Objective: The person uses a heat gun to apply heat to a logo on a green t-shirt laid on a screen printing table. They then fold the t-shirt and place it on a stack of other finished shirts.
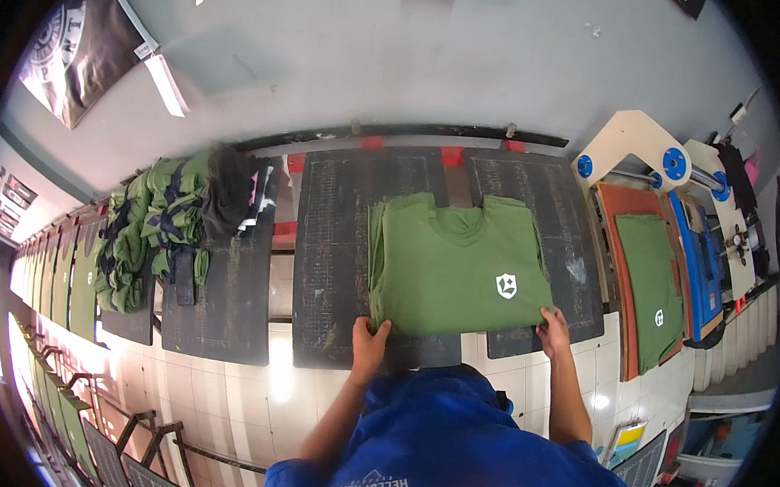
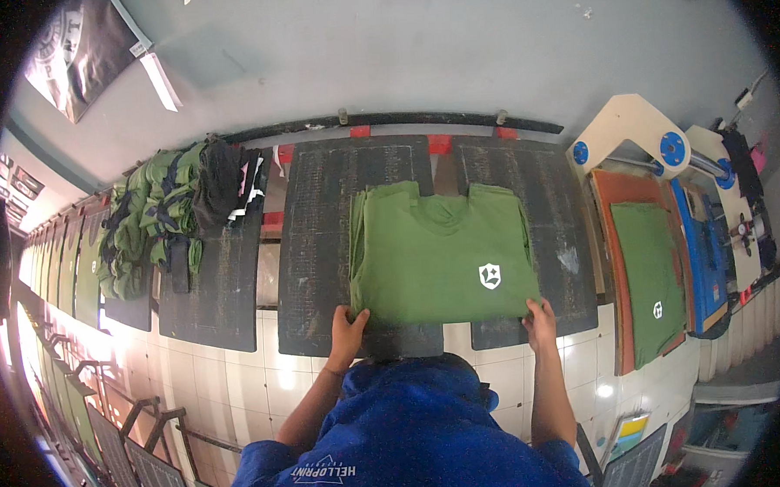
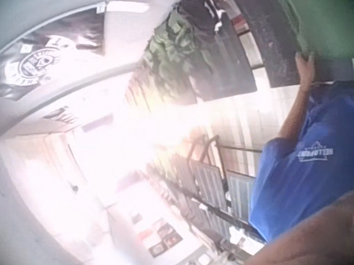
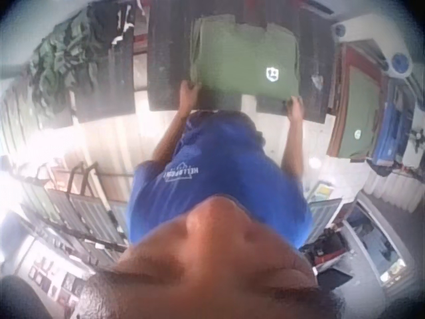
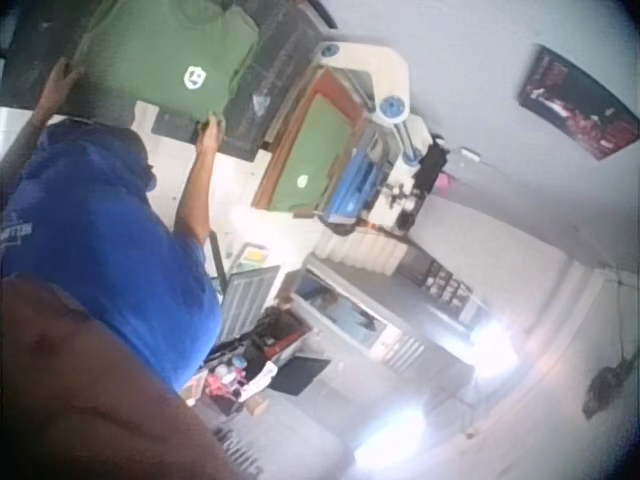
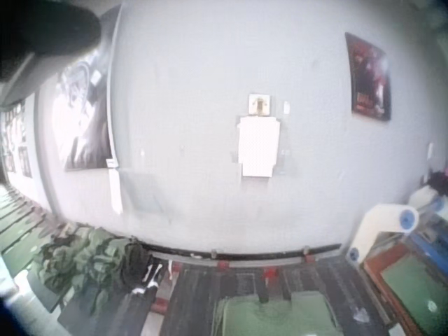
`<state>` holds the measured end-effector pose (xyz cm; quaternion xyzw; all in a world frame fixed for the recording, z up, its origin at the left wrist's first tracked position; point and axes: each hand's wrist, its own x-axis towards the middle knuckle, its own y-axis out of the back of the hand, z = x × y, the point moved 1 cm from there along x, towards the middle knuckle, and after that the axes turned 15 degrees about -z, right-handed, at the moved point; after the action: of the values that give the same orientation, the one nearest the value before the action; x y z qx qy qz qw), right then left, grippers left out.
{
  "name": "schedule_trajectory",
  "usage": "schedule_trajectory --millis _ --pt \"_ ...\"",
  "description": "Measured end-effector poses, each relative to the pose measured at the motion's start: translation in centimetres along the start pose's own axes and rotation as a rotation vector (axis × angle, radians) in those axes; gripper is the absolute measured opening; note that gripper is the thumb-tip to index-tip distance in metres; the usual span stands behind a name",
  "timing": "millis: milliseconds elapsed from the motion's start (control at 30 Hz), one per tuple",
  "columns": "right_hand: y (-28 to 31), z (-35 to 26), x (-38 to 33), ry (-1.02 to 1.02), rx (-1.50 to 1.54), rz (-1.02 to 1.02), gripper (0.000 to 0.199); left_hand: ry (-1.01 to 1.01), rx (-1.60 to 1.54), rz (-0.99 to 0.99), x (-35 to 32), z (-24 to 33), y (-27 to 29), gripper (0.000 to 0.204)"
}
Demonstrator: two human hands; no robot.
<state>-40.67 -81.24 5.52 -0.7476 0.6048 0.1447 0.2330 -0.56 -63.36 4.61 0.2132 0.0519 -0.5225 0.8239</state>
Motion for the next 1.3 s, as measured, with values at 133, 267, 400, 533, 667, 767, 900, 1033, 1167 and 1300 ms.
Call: schedule_trajectory --millis 133,267,400,533,667,767,900,1033,1167,1300 --pt "3.8 1.3 -1.8 -0.002 -0.117 0.156 0.027 -0.352 0.368 0.276 -0.1 5.4 0.6 0.03" --pt "4.5 0.3 -1.8 0.037 -0.156 0.161 0.03 -0.431 0.431 0.078 5.7 7.0 -0.4 0.034" --pt "4.5 -1.0 -2.0 0.085 -0.321 0.126 0.03 -0.225 0.617 0.09 11.1 6.5 -1.7 0.044" --pt "5.2 -1.4 -2.9 0.119 -0.36 0.102 0.03 0.117 0.546 -0.092 12.7 9.5 -1.1 0.054" --pt "4.5 -2.4 -2.9 0.117 -0.366 0.078 0.03 0.273 0.28 -0.238 15.8 8.0 0.5 0.059" --pt "4.3 -2.5 -1.8 0.184 -0.349 0.034 0.031 0.33 -0.11 -0.334 18.1 9.4 -0.2 0.06" --pt "2.4 -5.2 -0.6 0.248 -0.416 -0.076 0.033 0.317 -0.408 -0.375 20.3 9.5 0.1 0.056" --pt "0.2 -8.0 0.5 0.175 -0.394 -0.192 0.038 0.25 -0.338 -0.391 18.6 14.1 -2.3 0.053" --pt "-0.3 -8.3 3.0 0.209 -0.386 -0.315 0.061 -0.173 -0.096 -0.477 11.2 20.2 -4.5 0.048" --pt "-0.5 -8.7 5.9 0.311 -0.456 -0.337 0.097 -0.609 0.523 -0.624 0.5 22.4 -4.5 0.045"
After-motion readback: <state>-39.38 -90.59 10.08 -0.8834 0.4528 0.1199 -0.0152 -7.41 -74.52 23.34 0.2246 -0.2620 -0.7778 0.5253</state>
